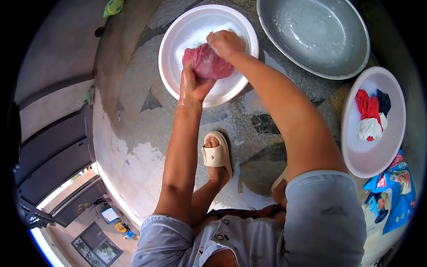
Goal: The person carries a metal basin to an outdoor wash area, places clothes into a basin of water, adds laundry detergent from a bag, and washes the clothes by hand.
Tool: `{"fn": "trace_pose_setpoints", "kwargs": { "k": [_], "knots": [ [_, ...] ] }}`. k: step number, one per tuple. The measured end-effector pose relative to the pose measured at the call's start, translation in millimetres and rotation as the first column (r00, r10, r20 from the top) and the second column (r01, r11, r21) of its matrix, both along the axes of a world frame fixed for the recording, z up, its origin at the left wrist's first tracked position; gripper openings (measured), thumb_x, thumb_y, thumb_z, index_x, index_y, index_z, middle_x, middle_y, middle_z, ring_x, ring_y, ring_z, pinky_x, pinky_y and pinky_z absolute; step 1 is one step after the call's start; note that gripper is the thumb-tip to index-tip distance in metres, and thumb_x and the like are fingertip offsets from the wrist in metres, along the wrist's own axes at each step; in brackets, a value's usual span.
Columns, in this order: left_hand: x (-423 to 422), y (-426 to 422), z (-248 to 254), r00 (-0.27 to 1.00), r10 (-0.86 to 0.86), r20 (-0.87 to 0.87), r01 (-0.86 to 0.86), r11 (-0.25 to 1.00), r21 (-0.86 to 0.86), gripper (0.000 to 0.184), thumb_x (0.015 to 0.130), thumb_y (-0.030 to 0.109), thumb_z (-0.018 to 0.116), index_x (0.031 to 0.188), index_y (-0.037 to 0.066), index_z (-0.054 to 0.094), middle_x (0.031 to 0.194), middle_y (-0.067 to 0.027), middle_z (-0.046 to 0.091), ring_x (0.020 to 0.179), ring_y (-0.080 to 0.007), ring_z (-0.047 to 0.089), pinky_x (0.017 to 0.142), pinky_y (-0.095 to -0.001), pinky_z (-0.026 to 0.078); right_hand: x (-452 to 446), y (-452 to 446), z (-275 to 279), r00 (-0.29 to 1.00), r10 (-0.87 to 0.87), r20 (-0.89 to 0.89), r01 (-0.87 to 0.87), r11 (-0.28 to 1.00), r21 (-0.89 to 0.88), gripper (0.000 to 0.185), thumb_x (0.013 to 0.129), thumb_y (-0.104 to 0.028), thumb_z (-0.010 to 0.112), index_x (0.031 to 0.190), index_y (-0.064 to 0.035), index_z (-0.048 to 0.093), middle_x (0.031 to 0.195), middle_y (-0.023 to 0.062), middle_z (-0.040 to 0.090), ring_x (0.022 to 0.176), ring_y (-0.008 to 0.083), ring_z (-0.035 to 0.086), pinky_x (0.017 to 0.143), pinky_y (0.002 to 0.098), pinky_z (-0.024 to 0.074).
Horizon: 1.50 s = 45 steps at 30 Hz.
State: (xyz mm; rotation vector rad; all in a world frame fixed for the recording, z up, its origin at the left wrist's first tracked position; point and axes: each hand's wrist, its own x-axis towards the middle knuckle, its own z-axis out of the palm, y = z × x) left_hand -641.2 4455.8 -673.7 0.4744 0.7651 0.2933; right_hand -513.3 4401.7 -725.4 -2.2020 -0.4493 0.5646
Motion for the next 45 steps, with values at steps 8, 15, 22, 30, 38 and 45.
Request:
{"fn": "trace_pose_setpoints", "kwargs": {
  "k": [8, 15, 22, 30, 38, 45],
  "knots": [
    [-27, 33, -18, 0.925, -0.045, -0.376, 0.039, 0.999, -0.024, 0.074, 0.094, 0.045, 0.053, 0.151, 0.013, 0.019, 0.156, -0.0225, 0.017, 0.141, -0.0457, 0.029, 0.104, -0.0737, 0.029, 33, 2, -55, 0.986, 0.154, -0.072, -0.161, 0.981, -0.111, 0.057, 0.092, -0.049, 0.054, 0.111, 0.0033, 0.067, 0.116, 0.0256, 0.065, 0.113, 0.0387, 0.061, 0.097, 0.0456, 0.0482],
    [-37, 56, -39, 0.981, -0.126, -0.144, 0.091, 0.969, -0.231, 0.071, 0.094, 0.043, 0.054, 0.149, 0.012, 0.021, 0.152, -0.0213, 0.025, 0.14, -0.0418, 0.031, 0.106, -0.071, 0.03, -77, 23, 38, 0.88, 0.449, 0.157, -0.471, 0.865, 0.171, 0.027, 0.088, -0.031, 0.062, 0.095, -0.0059, 0.06, 0.088, 0.0183, 0.068, 0.086, 0.0381, 0.067, 0.077, 0.0487, 0.0508],
    [-43, 57, -36, 0.994, -0.088, 0.067, 0.096, 0.987, -0.132, 0.051, 0.093, 0.035, 0.055, 0.135, 0.007, 0.044, 0.138, -0.0186, 0.047, 0.129, -0.0367, 0.047, 0.111, -0.0603, 0.033, -91, 7, 27, 0.748, 0.252, 0.614, -0.52, 0.797, 0.306, 0.017, 0.075, -0.034, 0.072, 0.086, -0.0205, 0.072, 0.07, 0.0085, 0.068, 0.065, 0.0293, 0.067, 0.063, 0.0391, 0.054],
    [1, 23, -10, 0.996, -0.083, 0.012, 0.083, 0.997, -0.008, 0.062, 0.09, 0.038, 0.058, 0.139, 0.005, 0.041, 0.144, -0.0179, 0.042, 0.131, -0.0384, 0.045, 0.11, -0.0653, 0.031, 27, -1, -10, 0.994, 0.056, 0.089, -0.052, 0.998, -0.044, 0.055, 0.094, -0.054, 0.047, 0.098, -0.0048, 0.072, 0.097, 0.0204, 0.071, 0.098, 0.038, 0.067, 0.087, 0.0476, 0.0508],
    [-34, 49, -40, 0.93, -0.065, -0.362, 0.018, 0.991, -0.132, 0.077, 0.093, 0.042, 0.054, 0.151, 0.009, 0.016, 0.157, -0.0154, 0.017, 0.144, -0.0411, 0.024, 0.102, -0.0774, 0.029, -22, 21, -35, 0.976, 0.196, -0.098, -0.205, 0.975, -0.091, 0.043, 0.093, -0.041, 0.055, 0.126, -0.013, 0.058, 0.128, 0.0167, 0.06, 0.121, 0.0345, 0.057, 0.102, 0.0518, 0.0428],
    [-55, 66, -86, 0.918, -0.394, 0.05, 0.33, 0.825, 0.459, 0.045, 0.099, 0.04, 0.044, 0.132, 0.01, 0.053, 0.129, -0.0108, 0.058, 0.122, -0.0301, 0.053, 0.105, -0.0508, 0.043, -141, 8, 66, 0.811, 0.328, 0.485, -0.548, 0.717, 0.431, 0.019, 0.084, -0.027, 0.066, 0.079, -0.0093, 0.063, 0.073, 0.0124, 0.066, 0.074, 0.0287, 0.068, 0.068, 0.041, 0.0535]
  ]
}}
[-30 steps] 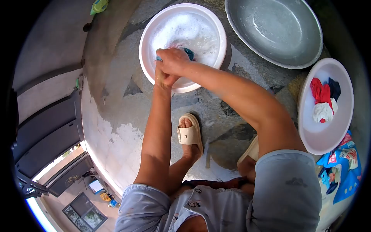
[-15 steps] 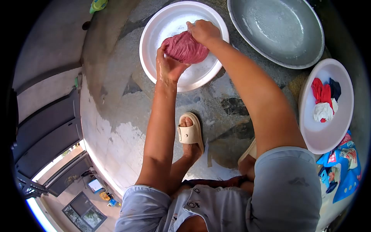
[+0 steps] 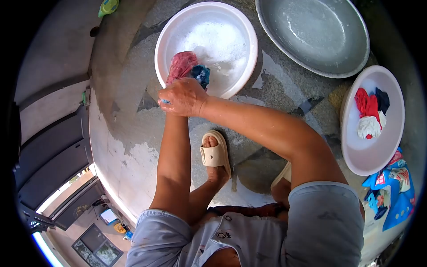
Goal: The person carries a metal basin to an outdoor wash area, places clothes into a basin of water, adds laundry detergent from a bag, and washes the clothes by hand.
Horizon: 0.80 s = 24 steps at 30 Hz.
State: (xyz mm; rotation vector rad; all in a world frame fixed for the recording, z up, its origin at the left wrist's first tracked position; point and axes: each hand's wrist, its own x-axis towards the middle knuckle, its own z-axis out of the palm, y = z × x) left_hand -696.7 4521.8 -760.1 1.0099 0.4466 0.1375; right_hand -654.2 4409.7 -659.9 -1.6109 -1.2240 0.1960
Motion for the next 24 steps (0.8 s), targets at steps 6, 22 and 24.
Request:
{"fn": "trace_pose_setpoints", "kwargs": {
  "k": [6, 22, 24],
  "knots": [
    [43, -45, 58, 0.897, 0.322, -0.304, -0.437, 0.754, -0.49, 0.047, 0.089, 0.037, 0.059, 0.127, 0.01, 0.057, 0.124, -0.0091, 0.062, 0.118, -0.0284, 0.057, 0.105, -0.0506, 0.043, 105, 7, -42, 0.896, -0.441, 0.056, 0.416, 0.785, -0.458, 0.026, 0.09, -0.04, 0.057, 0.088, -0.0188, 0.072, 0.079, 0.0098, 0.072, 0.074, 0.0314, 0.071, 0.067, 0.0425, 0.0555],
    [24, -11, -4, 0.663, 0.433, -0.611, -0.517, 0.855, 0.046, 0.049, 0.096, 0.02, 0.06, 0.137, -0.001, 0.044, 0.139, -0.0233, 0.047, 0.118, -0.0406, 0.055, 0.091, -0.0704, 0.043, 147, -6, -89, 0.878, -0.469, -0.09, 0.186, 0.51, -0.84, 0.037, 0.092, -0.028, 0.056, 0.122, -0.0066, 0.06, 0.118, 0.0197, 0.066, 0.109, 0.0401, 0.064, 0.093, 0.0509, 0.0495],
    [24, -12, -5, 0.672, 0.406, -0.619, -0.486, 0.873, 0.045, 0.053, 0.098, 0.026, 0.054, 0.142, 0.001, 0.039, 0.146, -0.0203, 0.042, 0.128, -0.0407, 0.046, 0.095, -0.0741, 0.033, 140, -4, -89, 0.867, -0.498, -0.01, 0.292, 0.524, -0.8, 0.038, 0.091, -0.033, 0.058, 0.121, -0.0089, 0.06, 0.119, 0.0165, 0.067, 0.108, 0.0399, 0.064, 0.094, 0.0513, 0.0486]
  ]
}}
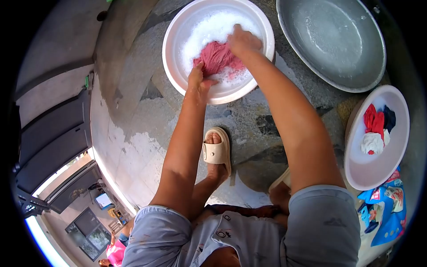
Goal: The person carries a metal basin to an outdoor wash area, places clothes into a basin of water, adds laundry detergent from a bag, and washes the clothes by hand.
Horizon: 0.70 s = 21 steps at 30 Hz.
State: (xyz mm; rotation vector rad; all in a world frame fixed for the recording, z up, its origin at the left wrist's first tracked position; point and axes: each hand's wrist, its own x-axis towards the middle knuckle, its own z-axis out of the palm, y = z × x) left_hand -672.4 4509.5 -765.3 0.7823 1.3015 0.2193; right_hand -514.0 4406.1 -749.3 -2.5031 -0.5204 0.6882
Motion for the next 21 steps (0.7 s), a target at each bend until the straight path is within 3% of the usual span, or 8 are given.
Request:
{"fn": "trace_pose_setpoints", "kwargs": {
  "k": [2, 5, 7, 9, 11, 13, 16, 21],
  "knots": [
    [-1, -1, -2, 0.999, -0.037, -0.01, 0.037, 0.999, -0.006, 0.056, 0.1, 0.032, 0.048, 0.147, 0.004, 0.034, 0.152, -0.0174, 0.037, 0.138, -0.0408, 0.036, 0.1, -0.0778, 0.024, -18, 1, 9, 0.973, 0.065, 0.22, -0.066, 0.998, -0.002, 0.039, 0.092, -0.035, 0.057, 0.121, -0.0102, 0.061, 0.121, 0.0142, 0.066, 0.109, 0.0385, 0.063, 0.096, 0.0498, 0.0478],
    [3, -11, 31, 0.996, 0.002, 0.09, 0.008, 0.994, -0.105, 0.047, 0.1, 0.034, 0.045, 0.141, 0.011, 0.048, 0.148, -0.0118, 0.045, 0.138, -0.0371, 0.038, 0.105, -0.0762, 0.013, -35, 12, -4, 0.952, 0.293, 0.092, -0.307, 0.921, 0.239, 0.032, 0.092, -0.029, 0.051, 0.117, -0.0136, 0.063, 0.118, 0.0122, 0.067, 0.107, 0.035, 0.065, 0.095, 0.0495, 0.0481],
    [-2, -6, 43, 0.955, 0.046, 0.293, 0.032, 0.965, -0.259, 0.036, 0.1, 0.037, 0.046, 0.125, 0.014, 0.057, 0.13, -0.0103, 0.056, 0.123, -0.0294, 0.049, 0.103, -0.0534, 0.032, -62, 16, 58, 0.884, 0.467, 0.031, -0.454, 0.839, 0.301, 0.023, 0.088, -0.02, 0.054, 0.101, -0.0035, 0.064, 0.093, 0.0208, 0.07, 0.092, 0.0352, 0.069, 0.083, 0.0493, 0.053],
    [-18, 5, 34, 0.807, 0.087, 0.585, 0.175, 0.91, -0.377, 0.027, 0.1, 0.038, 0.049, 0.107, 0.015, 0.061, 0.107, -0.0077, 0.063, 0.104, -0.0214, 0.06, 0.091, -0.0339, 0.047, -112, 21, 65, 0.801, 0.428, 0.418, -0.592, 0.672, 0.446, 0.018, 0.082, -0.016, 0.062, 0.096, -0.0058, 0.057, 0.077, 0.016, 0.067, 0.073, 0.0358, 0.068, 0.068, 0.0467, 0.0531],
    [-22, 7, 11, 0.842, -0.246, 0.479, 0.217, 0.969, 0.117, 0.026, 0.1, 0.036, 0.048, 0.107, 0.013, 0.06, 0.105, -0.0074, 0.063, 0.101, -0.0208, 0.061, 0.09, -0.0337, 0.048, -125, 16, 65, 0.758, 0.4, 0.516, -0.643, 0.59, 0.488, 0.021, 0.079, -0.015, 0.065, 0.096, -0.0075, 0.056, 0.075, 0.0144, 0.066, 0.071, 0.0338, 0.067, 0.067, 0.0451, 0.0532],
    [-8, 12, -1, 0.838, -0.499, 0.219, 0.296, 0.754, 0.586, 0.026, 0.101, 0.034, 0.048, 0.107, 0.012, 0.06, 0.104, -0.0071, 0.063, 0.099, -0.0202, 0.062, 0.09, -0.0336, 0.049, -109, 19, 57, 0.755, 0.266, 0.599, -0.627, 0.562, 0.54, 0.026, 0.074, -0.014, 0.067, 0.095, -0.0092, 0.052, 0.071, 0.0123, 0.063, 0.067, 0.0314, 0.065, 0.066, 0.043, 0.0532],
    [24, -17, 64, 0.919, 0.011, 0.394, 0.032, 0.994, -0.103, 0.032, 0.103, 0.032, 0.046, 0.116, 0.005, 0.059, 0.114, -0.0114, 0.064, 0.103, -0.0231, 0.063, 0.097, -0.0395, 0.05, -31, 19, 34, 0.857, 0.173, 0.485, -0.39, 0.833, 0.392, 0.017, 0.09, -0.015, 0.055, 0.104, -0.0105, 0.047, 0.076, 0.0157, 0.066, 0.072, 0.0345, 0.068, 0.061, 0.0456, 0.0534],
    [37, -16, 64, 0.851, -0.011, 0.524, -0.002, 1.0, 0.025, 0.033, 0.105, 0.03, 0.04, 0.122, 0.005, 0.054, 0.12, -0.0142, 0.06, 0.115, -0.0256, 0.059, 0.103, -0.0418, 0.046, 18, 0, 30, 0.958, 0.187, 0.217, -0.244, 0.93, 0.274, 0.023, 0.096, -0.024, 0.05, 0.113, -0.008, 0.05, 0.098, 0.0197, 0.069, 0.094, 0.0401, 0.066, 0.079, 0.0497, 0.0524]
  ]
}}
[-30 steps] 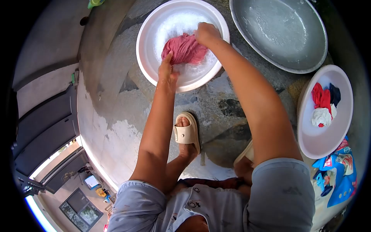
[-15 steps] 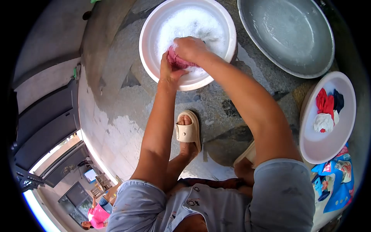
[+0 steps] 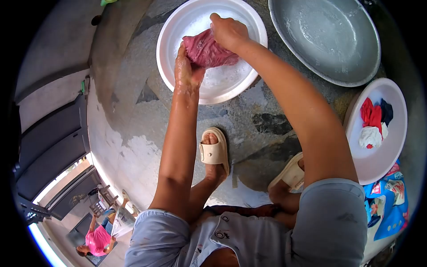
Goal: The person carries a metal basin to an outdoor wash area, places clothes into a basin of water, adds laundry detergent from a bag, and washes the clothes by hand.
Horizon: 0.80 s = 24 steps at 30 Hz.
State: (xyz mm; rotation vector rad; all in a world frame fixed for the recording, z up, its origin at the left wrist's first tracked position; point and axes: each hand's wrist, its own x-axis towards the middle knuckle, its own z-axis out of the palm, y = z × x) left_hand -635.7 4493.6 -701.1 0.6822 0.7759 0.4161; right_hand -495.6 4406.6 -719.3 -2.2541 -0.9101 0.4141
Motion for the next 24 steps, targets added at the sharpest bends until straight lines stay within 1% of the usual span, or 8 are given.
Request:
{"fn": "trace_pose_setpoints", "kwargs": {
  "k": [6, 9, 11, 13, 16, 18, 21, 24],
  "knots": [
    [-34, 24, -49, 0.87, -0.057, -0.489, -0.01, 0.991, -0.133, 0.055, 0.104, 0.035, 0.033, 0.149, 0.004, 0.03, 0.155, -0.0175, 0.031, 0.138, -0.0435, 0.036, 0.103, -0.0752, 0.022, 9, -3, -50, 0.95, -0.22, -0.221, 0.169, 0.96, -0.225, 0.032, 0.093, -0.016, 0.046, 0.122, -0.0084, 0.057, 0.117, 0.0209, 0.066, 0.108, 0.0454, 0.062, 0.093, 0.049, 0.0497],
    [-34, 11, -40, 0.906, -0.218, -0.363, 0.169, 0.972, -0.163, 0.057, 0.103, 0.035, 0.035, 0.151, 0.005, 0.027, 0.156, -0.0172, 0.026, 0.138, -0.0452, 0.034, 0.101, -0.0756, 0.024, -23, 6, -63, 0.997, -0.002, 0.074, 0.026, 0.945, -0.326, 0.031, 0.093, -0.02, 0.047, 0.12, -0.0101, 0.06, 0.118, 0.0195, 0.066, 0.107, 0.0436, 0.063, 0.092, 0.0481, 0.0503],
    [-30, 15, -42, 0.966, -0.242, -0.093, 0.208, 0.937, -0.282, 0.053, 0.102, 0.036, 0.039, 0.146, 0.006, 0.036, 0.147, -0.0171, 0.039, 0.132, -0.0406, 0.043, 0.101, -0.0678, 0.034, -40, 24, -40, 0.936, -0.028, -0.35, 0.004, 0.998, -0.067, 0.028, 0.092, -0.023, 0.05, 0.113, -0.0114, 0.064, 0.112, 0.0181, 0.068, 0.104, 0.0412, 0.065, 0.09, 0.0486, 0.0508],
    [-34, 23, -46, 0.965, -0.254, 0.068, 0.262, 0.909, -0.324, 0.05, 0.101, 0.035, 0.041, 0.142, 0.007, 0.04, 0.143, -0.0166, 0.043, 0.129, -0.0389, 0.046, 0.101, -0.0651, 0.036, -82, 23, 27, 0.951, 0.082, -0.297, -0.042, 0.99, 0.136, 0.025, 0.089, -0.025, 0.054, 0.1, -0.0047, 0.066, 0.086, 0.0203, 0.071, 0.087, 0.0355, 0.071, 0.08, 0.0488, 0.0543],
    [-54, 30, -37, 0.967, -0.218, 0.131, 0.25, 0.915, -0.318, 0.045, 0.1, 0.034, 0.043, 0.135, 0.007, 0.046, 0.136, -0.0158, 0.05, 0.125, -0.0363, 0.05, 0.102, -0.0612, 0.039, -147, 22, 52, 0.991, 0.125, 0.048, -0.133, 0.879, 0.458, 0.015, 0.083, -0.024, 0.061, 0.08, -0.0097, 0.064, 0.069, 0.015, 0.068, 0.065, 0.0321, 0.07, 0.059, 0.0449, 0.0539],
    [-56, 20, -26, 0.987, -0.159, 0.033, 0.161, 0.938, -0.306, 0.042, 0.099, 0.034, 0.045, 0.131, 0.007, 0.05, 0.132, -0.0153, 0.054, 0.122, -0.0346, 0.053, 0.102, -0.0586, 0.041, -157, 13, 48, 0.943, 0.272, 0.19, -0.331, 0.805, 0.492, 0.016, 0.085, -0.025, 0.063, 0.085, -0.0089, 0.062, 0.068, 0.0107, 0.066, 0.064, 0.0298, 0.068, 0.059, 0.0422, 0.0542],
    [-34, -1, -6, 0.992, -0.06, -0.107, 0.026, 0.955, -0.296, 0.039, 0.097, 0.033, 0.047, 0.125, 0.007, 0.056, 0.126, -0.0146, 0.06, 0.118, -0.032, 0.057, 0.103, -0.0547, 0.043, -108, 23, 18, 0.953, 0.104, 0.284, -0.244, 0.819, 0.519, 0.017, 0.089, -0.027, 0.06, 0.091, -0.0099, 0.062, 0.074, 0.011, 0.068, 0.065, 0.0317, 0.068, 0.059, 0.0425, 0.0548],
    [-8, -11, 14, 0.995, -0.06, -0.079, 0.049, 0.99, -0.135, 0.038, 0.097, 0.032, 0.047, 0.123, 0.007, 0.059, 0.124, -0.014, 0.063, 0.116, -0.0303, 0.06, 0.104, -0.0519, 0.045, -31, 14, 7, 0.98, -0.181, 0.083, 0.159, 0.961, 0.226, 0.021, 0.095, -0.027, 0.054, 0.095, -0.0072, 0.06, 0.086, 0.0145, 0.069, 0.075, 0.0337, 0.07, 0.064, 0.0443, 0.0556]
  ]
}}
